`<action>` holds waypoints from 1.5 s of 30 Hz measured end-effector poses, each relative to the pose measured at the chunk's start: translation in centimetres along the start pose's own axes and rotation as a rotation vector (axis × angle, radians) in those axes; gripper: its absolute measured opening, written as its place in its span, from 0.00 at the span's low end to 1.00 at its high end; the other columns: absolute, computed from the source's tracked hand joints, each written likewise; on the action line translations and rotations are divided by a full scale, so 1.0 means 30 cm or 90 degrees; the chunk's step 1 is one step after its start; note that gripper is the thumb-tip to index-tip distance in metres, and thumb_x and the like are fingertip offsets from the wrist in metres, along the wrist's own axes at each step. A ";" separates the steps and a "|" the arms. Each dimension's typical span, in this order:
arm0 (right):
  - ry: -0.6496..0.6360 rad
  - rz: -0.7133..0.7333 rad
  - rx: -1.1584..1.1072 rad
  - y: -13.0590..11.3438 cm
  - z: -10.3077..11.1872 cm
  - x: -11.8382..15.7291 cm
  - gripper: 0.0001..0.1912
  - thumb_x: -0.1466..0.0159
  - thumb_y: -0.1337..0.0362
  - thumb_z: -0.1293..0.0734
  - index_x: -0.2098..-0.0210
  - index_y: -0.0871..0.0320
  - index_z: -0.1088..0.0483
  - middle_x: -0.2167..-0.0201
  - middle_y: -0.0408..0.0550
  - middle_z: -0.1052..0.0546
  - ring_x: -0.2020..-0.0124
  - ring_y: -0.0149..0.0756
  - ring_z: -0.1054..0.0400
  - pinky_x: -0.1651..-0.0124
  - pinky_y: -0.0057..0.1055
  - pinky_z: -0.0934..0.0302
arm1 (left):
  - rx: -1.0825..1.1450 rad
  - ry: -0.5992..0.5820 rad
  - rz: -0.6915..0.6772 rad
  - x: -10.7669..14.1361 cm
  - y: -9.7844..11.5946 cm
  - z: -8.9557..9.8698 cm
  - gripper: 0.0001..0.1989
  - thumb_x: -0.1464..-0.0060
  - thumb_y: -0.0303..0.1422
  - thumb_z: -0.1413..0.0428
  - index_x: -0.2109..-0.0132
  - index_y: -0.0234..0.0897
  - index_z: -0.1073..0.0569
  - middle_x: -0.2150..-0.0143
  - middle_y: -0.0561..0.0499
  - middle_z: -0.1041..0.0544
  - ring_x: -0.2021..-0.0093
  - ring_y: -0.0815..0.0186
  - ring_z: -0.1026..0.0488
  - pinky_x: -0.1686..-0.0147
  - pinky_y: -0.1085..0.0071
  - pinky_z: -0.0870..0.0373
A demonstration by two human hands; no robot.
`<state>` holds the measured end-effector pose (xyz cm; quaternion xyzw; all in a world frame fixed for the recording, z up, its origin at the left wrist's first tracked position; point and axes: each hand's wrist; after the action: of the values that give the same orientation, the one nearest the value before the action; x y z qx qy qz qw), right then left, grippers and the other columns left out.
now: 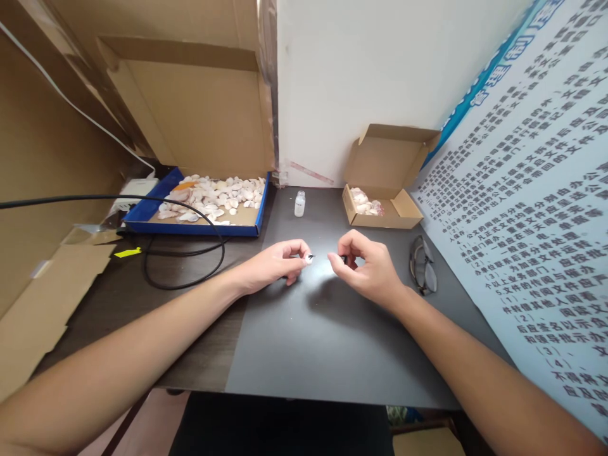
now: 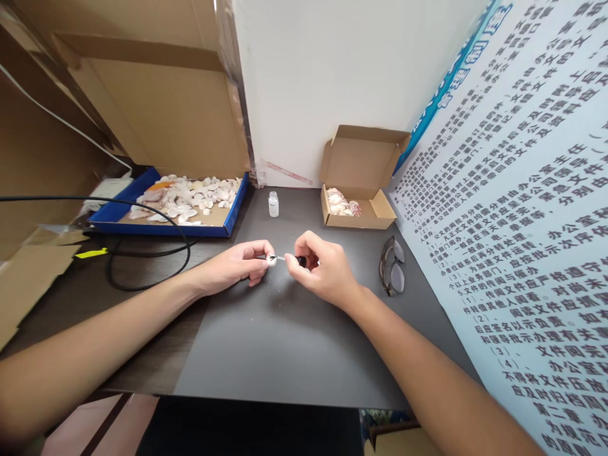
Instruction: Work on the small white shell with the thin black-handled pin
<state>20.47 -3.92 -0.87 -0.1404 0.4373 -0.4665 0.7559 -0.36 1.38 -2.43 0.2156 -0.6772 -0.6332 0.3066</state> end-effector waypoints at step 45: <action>-0.032 -0.033 -0.032 -0.011 0.003 -0.001 0.10 0.41 0.64 0.33 0.72 0.54 0.41 0.80 0.36 0.37 0.81 0.26 0.43 0.77 0.25 0.46 | 0.117 0.029 0.051 0.002 0.023 -0.008 0.06 0.52 0.31 0.42 0.67 0.36 0.31 0.76 0.57 0.36 0.76 0.73 0.40 0.76 0.75 0.40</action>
<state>20.35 -4.09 -0.61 -0.1821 0.4258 -0.4710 0.7508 -0.17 1.23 -1.75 0.2299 -0.7331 -0.5508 0.3260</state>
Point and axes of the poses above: each hand's wrist, its own x-axis away from the middle knuckle, its own z-axis out of the back of the hand, y = z × x
